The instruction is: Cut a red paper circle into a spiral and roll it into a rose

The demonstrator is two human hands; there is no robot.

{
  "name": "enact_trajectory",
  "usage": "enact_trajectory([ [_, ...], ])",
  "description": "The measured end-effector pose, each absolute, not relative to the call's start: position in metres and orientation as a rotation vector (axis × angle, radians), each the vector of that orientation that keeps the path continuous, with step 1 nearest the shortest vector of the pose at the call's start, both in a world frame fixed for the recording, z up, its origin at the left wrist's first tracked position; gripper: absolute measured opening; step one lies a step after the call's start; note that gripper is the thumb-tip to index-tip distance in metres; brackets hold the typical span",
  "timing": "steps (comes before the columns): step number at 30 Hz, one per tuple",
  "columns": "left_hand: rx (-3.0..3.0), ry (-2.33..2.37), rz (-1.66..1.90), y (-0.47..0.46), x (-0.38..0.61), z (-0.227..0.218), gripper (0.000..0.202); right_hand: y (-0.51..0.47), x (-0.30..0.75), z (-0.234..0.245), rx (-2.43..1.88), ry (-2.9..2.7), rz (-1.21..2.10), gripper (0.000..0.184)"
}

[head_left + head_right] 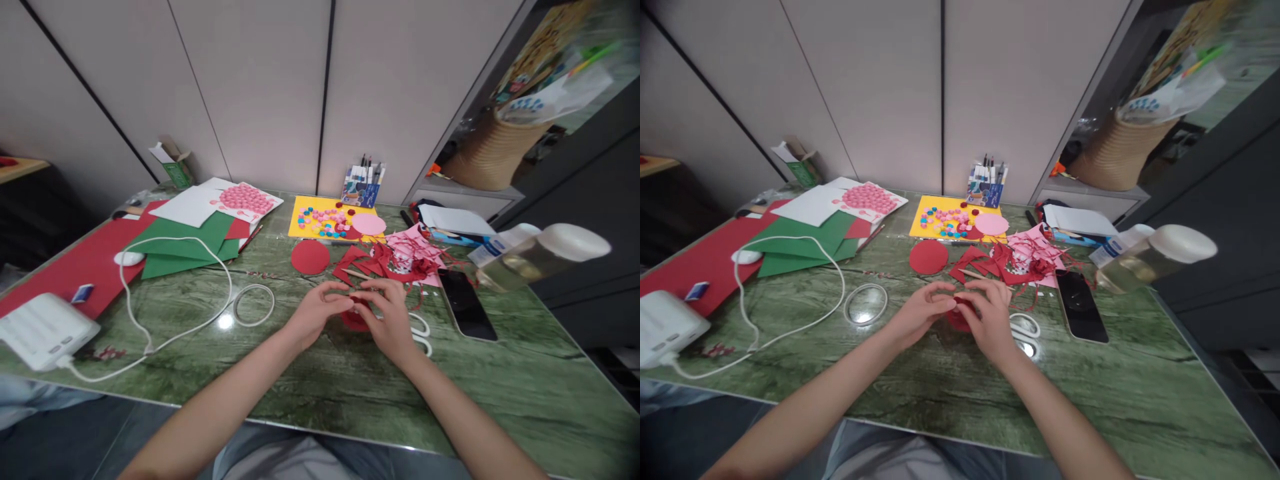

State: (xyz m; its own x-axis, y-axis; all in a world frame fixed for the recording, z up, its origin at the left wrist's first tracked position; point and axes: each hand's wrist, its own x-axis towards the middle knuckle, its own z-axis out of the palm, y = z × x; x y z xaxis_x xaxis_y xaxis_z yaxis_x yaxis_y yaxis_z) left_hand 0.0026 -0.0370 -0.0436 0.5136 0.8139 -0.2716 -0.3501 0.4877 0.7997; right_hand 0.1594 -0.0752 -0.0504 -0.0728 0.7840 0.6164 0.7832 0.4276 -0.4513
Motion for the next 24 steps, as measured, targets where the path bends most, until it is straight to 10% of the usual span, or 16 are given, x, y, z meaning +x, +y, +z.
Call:
enact_trajectory([
  [24, 0.897, 0.725, 0.684, -0.028, -0.002, -0.050, 0.035, -0.071, 0.171, -0.043, -1.315, -1.989, 0.225, 0.010],
])
